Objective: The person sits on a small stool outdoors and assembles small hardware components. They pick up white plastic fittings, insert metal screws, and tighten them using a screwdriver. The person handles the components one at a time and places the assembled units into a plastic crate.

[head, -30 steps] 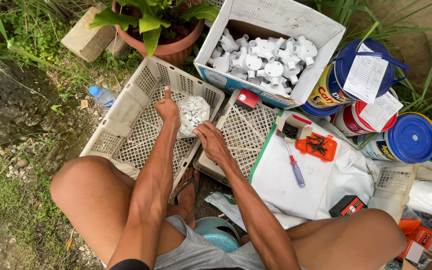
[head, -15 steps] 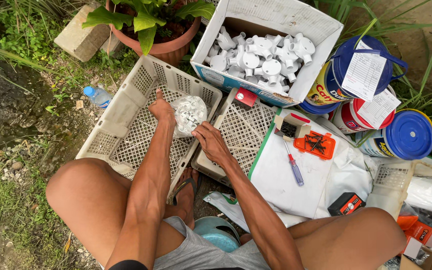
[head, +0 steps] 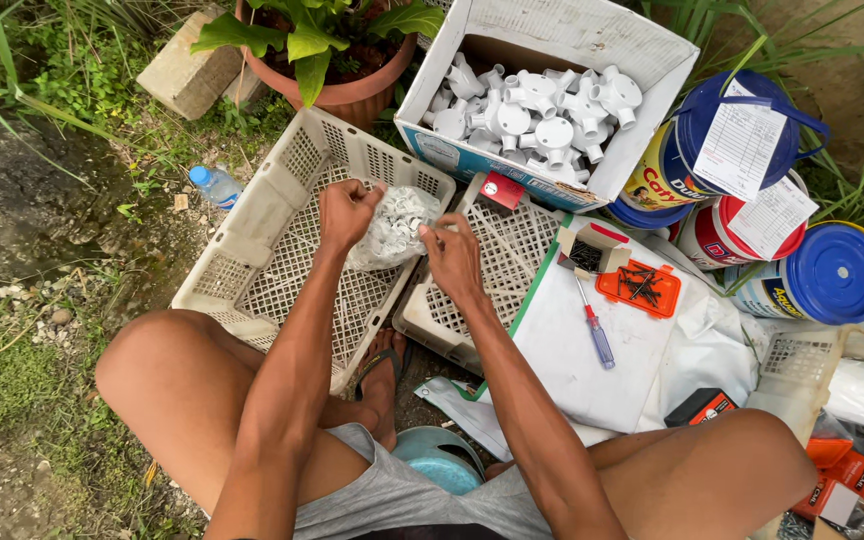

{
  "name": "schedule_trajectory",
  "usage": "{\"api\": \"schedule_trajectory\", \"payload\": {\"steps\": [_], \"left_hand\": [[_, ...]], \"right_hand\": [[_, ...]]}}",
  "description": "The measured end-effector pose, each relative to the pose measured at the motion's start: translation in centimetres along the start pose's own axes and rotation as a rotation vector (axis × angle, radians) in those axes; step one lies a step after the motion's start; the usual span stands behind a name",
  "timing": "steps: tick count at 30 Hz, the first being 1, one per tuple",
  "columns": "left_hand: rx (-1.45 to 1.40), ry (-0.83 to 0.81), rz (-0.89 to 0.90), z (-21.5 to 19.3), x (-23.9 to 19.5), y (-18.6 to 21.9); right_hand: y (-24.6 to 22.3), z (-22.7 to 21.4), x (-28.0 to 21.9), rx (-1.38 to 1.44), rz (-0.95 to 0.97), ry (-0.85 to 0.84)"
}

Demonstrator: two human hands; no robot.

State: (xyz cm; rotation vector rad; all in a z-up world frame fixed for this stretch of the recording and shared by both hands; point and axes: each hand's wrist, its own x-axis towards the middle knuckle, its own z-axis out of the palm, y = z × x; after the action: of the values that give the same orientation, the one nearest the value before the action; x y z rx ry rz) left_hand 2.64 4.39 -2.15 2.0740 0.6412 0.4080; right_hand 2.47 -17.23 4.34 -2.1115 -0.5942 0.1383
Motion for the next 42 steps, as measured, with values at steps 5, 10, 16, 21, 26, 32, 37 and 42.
{"api": "schedule_trajectory", "payload": {"steps": [5, 10, 16, 21, 26, 32, 37, 42], "left_hand": [[0.387, -0.194, 0.197, -3.2, -2.7, 5.4], [0.434, -0.283, 0.266, -2.3, -2.1, 6.6], [0.369, -0.092, 0.137, -0.1, -0.1, 3.5], [0.170, 0.143, 0.307, -1.0, -0.7, 4.7], [0.084, 0.149, 0.334, 0.1, -0.4, 4.4], [-0.029, 0.146, 0.373, 0.4, 0.1, 5.8], [0.056, 0.015, 0.320, 0.5, 0.3, 3.8], [0.155, 0.020, 0.298, -1.8, -1.3, 7.5]], "right_hand": [[3.4, 3.1, 1.2, 0.060, 0.136, 0.093], [2.4, 3.4, 3.0, 0.108, 0.080, -0.002], [3.6, 3.1, 4.2, 0.125, -0.017, 0.054], [1.9, 1.5, 3.9, 0.092, -0.052, 0.057], [2.6, 1.2, 3.6, 0.104, -0.036, 0.027], [2.5, 1.8, 3.6, 0.135, -0.021, 0.116], [5.1, 2.8, 3.0, 0.128, 0.038, 0.133], [5.1, 2.1, 2.6, 0.117, 0.114, 0.069]]}}
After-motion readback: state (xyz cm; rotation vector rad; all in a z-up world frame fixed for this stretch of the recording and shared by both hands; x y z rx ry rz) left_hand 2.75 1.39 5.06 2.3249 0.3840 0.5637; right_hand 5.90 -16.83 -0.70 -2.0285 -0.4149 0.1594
